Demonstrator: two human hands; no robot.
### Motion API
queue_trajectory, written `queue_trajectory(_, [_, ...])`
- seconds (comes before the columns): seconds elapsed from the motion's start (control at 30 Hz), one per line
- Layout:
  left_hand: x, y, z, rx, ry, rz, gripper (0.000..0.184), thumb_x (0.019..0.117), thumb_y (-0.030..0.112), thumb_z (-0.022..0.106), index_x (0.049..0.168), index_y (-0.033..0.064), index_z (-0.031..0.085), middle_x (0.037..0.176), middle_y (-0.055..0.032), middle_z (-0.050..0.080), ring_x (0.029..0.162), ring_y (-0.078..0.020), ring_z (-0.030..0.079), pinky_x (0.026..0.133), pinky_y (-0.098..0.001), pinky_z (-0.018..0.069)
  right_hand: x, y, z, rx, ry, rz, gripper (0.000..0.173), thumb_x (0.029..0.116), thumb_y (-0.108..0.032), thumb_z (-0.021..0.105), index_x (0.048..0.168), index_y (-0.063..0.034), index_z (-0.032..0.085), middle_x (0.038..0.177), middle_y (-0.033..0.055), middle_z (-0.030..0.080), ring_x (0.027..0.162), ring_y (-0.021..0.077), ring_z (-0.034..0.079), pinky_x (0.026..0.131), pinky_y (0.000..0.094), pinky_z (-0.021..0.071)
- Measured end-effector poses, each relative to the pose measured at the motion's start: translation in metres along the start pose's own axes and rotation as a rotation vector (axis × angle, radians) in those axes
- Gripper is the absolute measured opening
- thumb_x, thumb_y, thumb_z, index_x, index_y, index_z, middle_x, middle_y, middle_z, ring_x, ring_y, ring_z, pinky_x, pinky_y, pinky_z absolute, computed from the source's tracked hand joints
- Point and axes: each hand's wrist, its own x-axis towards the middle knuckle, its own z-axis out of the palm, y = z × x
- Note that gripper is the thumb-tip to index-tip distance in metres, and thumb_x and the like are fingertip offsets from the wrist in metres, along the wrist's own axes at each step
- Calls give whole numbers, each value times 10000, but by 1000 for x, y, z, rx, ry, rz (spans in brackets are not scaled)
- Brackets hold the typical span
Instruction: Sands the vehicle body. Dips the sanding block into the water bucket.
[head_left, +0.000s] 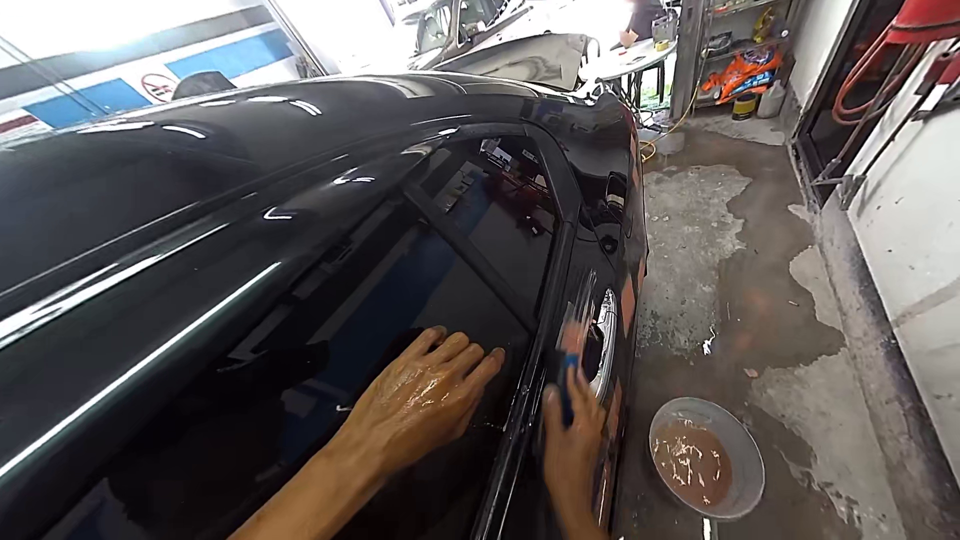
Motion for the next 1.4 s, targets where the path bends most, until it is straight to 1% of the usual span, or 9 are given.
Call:
queue_trajectory(0.13, [2,-2,1,10,4,-7,323,1011,224,449,1175,155,718,766,-20,616,734,-228,620,787,-424,517,-61,5,-16,119,-72,-7,487,936,-239,672,1315,65,643,1365,282,577,1290,319,545,1105,443,435])
queue_trajectory(0.27, [1,-2,1,11,2,4,322,1002,233,461,1172,153,722,758,-7,622,739,-215,627,778,-413,520,21,11,5,10,52,49,491,941,-322,667,1329,-21,669,1404,230,578,1264,394,545,1043,566,428])
queue_trajectory(0.43, [3,-2,2,7,6,-16,328,1005,234,455,1175,155,725,767,-14,633,746,-226,636,798,-428,526,-78,8,-26,59,-116,-16,498,942,-254,676,1316,73,639,1379,303,565,1293,351,543,1109,465,431])
queue_trajectory(0.6, [3,0,-2,1,3,-7,313,983,220,486,1161,145,731,786,-12,648,763,-217,644,807,-428,536,1,16,-6,-42,11,31,514,953,-366,629,1348,-40,662,1409,221,581,1244,402,554,1021,588,432])
queue_trajectory(0.77, [2,0,1,-10,5,-20,321,1000,230,468,1173,152,726,785,-9,646,766,-213,641,807,-421,528,-91,1,-26,103,-107,-1,487,956,-240,658,1315,86,630,1372,300,573,1304,341,539,1115,456,428])
queue_trajectory(0.97, [0,1,-1,-15,10,-5,317,992,224,481,1173,147,729,767,-9,633,753,-212,631,807,-429,519,20,10,2,42,51,49,481,965,-329,632,1315,-2,673,1399,212,602,1271,391,554,1067,575,402])
queue_trajectory(1.13, [1,0,1,-18,32,-23,323,1009,230,461,1175,156,727,771,-5,642,754,-209,640,809,-425,529,-46,0,-12,168,-37,2,499,937,-249,638,1326,63,637,1365,259,595,1282,323,550,1091,463,432])
queue_trajectory(1.27, [0,1,1,-3,35,-16,321,1000,227,465,1167,157,730,768,2,641,752,-205,637,806,-417,530,41,17,8,107,64,37,500,959,-341,629,1314,10,664,1384,230,592,1278,375,541,1078,551,411])
queue_trajectory(1.4, [2,0,1,-20,34,-26,324,1007,234,461,1175,157,728,759,-5,637,740,-211,635,795,-423,528,-26,-11,-8,76,-19,0,488,949,-273,635,1317,46,652,1352,254,618,1255,390,566,1067,559,420])
